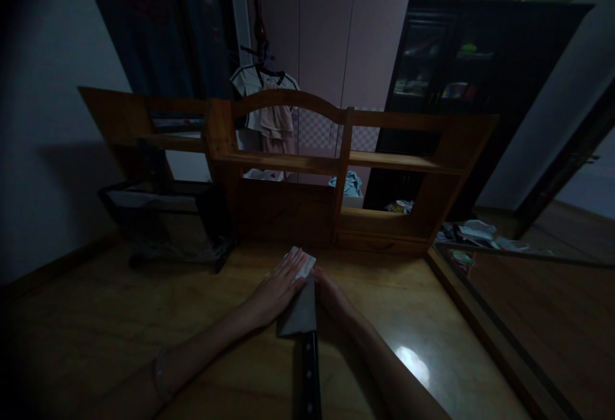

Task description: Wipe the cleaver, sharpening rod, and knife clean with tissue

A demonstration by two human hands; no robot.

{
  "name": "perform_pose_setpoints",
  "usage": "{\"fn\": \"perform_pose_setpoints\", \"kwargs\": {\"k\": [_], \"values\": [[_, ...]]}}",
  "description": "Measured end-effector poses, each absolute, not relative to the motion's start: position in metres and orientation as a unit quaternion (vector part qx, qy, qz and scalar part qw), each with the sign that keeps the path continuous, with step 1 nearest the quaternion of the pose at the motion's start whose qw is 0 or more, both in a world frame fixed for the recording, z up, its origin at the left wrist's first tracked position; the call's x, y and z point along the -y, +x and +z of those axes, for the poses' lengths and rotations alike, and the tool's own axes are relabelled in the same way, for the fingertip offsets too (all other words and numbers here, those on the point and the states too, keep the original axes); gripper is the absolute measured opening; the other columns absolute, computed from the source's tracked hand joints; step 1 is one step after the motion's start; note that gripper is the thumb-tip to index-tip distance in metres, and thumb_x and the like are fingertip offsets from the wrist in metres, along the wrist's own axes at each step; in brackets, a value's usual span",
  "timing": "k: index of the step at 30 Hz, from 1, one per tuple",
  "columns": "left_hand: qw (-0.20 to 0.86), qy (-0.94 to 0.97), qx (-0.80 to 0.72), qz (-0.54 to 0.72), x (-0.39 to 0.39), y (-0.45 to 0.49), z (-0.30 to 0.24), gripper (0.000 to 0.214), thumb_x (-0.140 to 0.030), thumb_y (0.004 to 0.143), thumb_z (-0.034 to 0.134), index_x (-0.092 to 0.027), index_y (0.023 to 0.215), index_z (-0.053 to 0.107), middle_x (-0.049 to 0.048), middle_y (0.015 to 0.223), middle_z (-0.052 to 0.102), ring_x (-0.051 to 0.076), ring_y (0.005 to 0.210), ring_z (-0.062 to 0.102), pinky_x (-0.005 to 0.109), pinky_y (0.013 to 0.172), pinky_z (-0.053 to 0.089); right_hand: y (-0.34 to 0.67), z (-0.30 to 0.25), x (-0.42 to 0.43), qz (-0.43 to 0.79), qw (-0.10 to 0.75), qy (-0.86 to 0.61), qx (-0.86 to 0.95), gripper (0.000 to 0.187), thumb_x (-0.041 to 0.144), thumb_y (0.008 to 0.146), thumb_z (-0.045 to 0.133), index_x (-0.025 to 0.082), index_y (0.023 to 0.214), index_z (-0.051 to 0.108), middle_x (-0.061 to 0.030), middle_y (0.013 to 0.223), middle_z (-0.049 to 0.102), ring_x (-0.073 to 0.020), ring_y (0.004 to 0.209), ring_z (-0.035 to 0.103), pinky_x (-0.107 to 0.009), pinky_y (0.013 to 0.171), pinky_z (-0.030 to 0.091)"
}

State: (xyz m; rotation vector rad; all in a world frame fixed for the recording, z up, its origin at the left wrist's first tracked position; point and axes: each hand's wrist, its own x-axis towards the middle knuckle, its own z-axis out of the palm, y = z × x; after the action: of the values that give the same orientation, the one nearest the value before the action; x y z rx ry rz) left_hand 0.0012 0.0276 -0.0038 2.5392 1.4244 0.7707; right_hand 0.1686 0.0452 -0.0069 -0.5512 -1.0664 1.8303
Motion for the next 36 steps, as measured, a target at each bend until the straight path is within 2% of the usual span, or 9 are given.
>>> {"fn": "perform_pose_setpoints", "kwargs": {"k": [7, 14, 20, 22, 25, 29, 33, 36], "values": [[0.047, 0.853, -0.458, 0.244, -0.035, 0.004, -0.007, 0.052, -0.042, 0.101, 0.017, -0.024, 0.15, 0.011, 0.0017, 0.157, 0.007, 0.018, 0.143, 0.001, 0.04, 0.117, 0.011, 0.172, -0.011, -0.051, 0.765, 0.441, -0.222, 0.414, 0.034, 0.046, 0.078, 0.062, 0.017, 0.096, 0.068, -0.0064, 0.086, 0.071, -0.0228, 0.082, 0.065, -0.035, 0.082, 0.045], [0.062, 0.883, -0.429, 0.18, -0.068, 0.031, -0.005, 0.054, -0.04, 0.101, 0.01, -0.018, 0.15, 0.018, 0.003, 0.156, 0.014, 0.015, 0.143, 0.005, 0.036, 0.118, 0.009, 0.183, -0.005, -0.054, 0.791, 0.457, -0.248, 0.324, 0.027, 0.043, 0.08, 0.064, 0.017, 0.086, 0.066, -0.0026, 0.073, 0.071, -0.0149, 0.064, 0.065, -0.024, 0.064, 0.049], [0.018, 0.876, -0.444, 0.19, -0.078, 0.038, -0.013, 0.053, -0.036, 0.101, 0.014, -0.015, 0.149, 0.018, 0.0065, 0.155, 0.015, 0.017, 0.143, 0.009, 0.038, 0.117, 0.011, 0.19, 0.007, -0.052, 0.829, 0.452, -0.195, 0.266, 0.028, 0.039, 0.086, 0.057, 0.016, 0.072, 0.063, -0.0018, 0.065, 0.068, -0.0103, 0.053, 0.06, -0.02, 0.058, 0.047], [0.013, 0.871, -0.452, 0.194, -0.073, 0.03, -0.015, 0.053, -0.037, 0.101, 0.014, -0.014, 0.149, 0.018, 0.0082, 0.155, 0.014, 0.018, 0.143, 0.008, 0.04, 0.117, 0.011, 0.192, 0.007, -0.052, 0.837, 0.433, -0.198, 0.268, 0.032, 0.041, 0.086, 0.056, 0.015, 0.069, 0.063, -0.0032, 0.062, 0.067, -0.0115, 0.053, 0.06, -0.022, 0.058, 0.047], [0.019, 0.861, -0.468, 0.198, -0.054, 0.016, -0.018, 0.054, -0.038, 0.101, 0.014, -0.015, 0.15, 0.013, 0.0085, 0.156, 0.011, 0.02, 0.143, 0.004, 0.042, 0.116, 0.014, 0.193, 0.008, -0.05, 0.839, 0.411, -0.198, 0.297, 0.037, 0.044, 0.088, 0.052, 0.012, 0.077, 0.067, -0.0063, 0.064, 0.068, -0.0146, 0.057, 0.062, -0.025, 0.063, 0.048], [0.017, 0.853, -0.478, 0.206, -0.008, 0.011, -0.023, 0.052, -0.036, 0.102, 0.014, -0.02, 0.151, 0.007, 0.0053, 0.156, 0.008, 0.019, 0.143, 0.002, 0.043, 0.117, 0.014, 0.193, 0.009, -0.049, 0.831, 0.416, -0.216, 0.299, 0.036, 0.042, 0.088, 0.052, 0.011, 0.084, 0.069, -0.0072, 0.069, 0.07, -0.0166, 0.062, 0.064, -0.027, 0.066, 0.049], [0.034, 0.881, -0.434, 0.185, 0.029, 0.02, -0.017, 0.051, -0.033, 0.102, 0.015, -0.022, 0.151, 0.003, 0.0023, 0.157, 0.003, 0.019, 0.143, 0.001, 0.039, 0.118, 0.015, 0.194, 0.007, -0.049, 0.817, 0.423, -0.26, 0.293, 0.034, 0.044, 0.086, 0.055, 0.013, 0.081, 0.068, -0.0067, 0.067, 0.07, -0.0173, 0.058, 0.064, -0.028, 0.06, 0.048], [0.043, 0.897, -0.404, 0.173, 0.036, 0.023, -0.005, 0.051, -0.033, 0.102, 0.013, -0.021, 0.151, 0.002, 0.0027, 0.157, 0.005, 0.019, 0.143, 0.004, 0.038, 0.117, 0.016, 0.196, 0.005, -0.049, 0.81, 0.423, -0.271, 0.304, 0.035, 0.046, 0.085, 0.055, 0.013, 0.082, 0.069, -0.0056, 0.065, 0.069, -0.0173, 0.057, 0.064, -0.027, 0.058, 0.047]]}}
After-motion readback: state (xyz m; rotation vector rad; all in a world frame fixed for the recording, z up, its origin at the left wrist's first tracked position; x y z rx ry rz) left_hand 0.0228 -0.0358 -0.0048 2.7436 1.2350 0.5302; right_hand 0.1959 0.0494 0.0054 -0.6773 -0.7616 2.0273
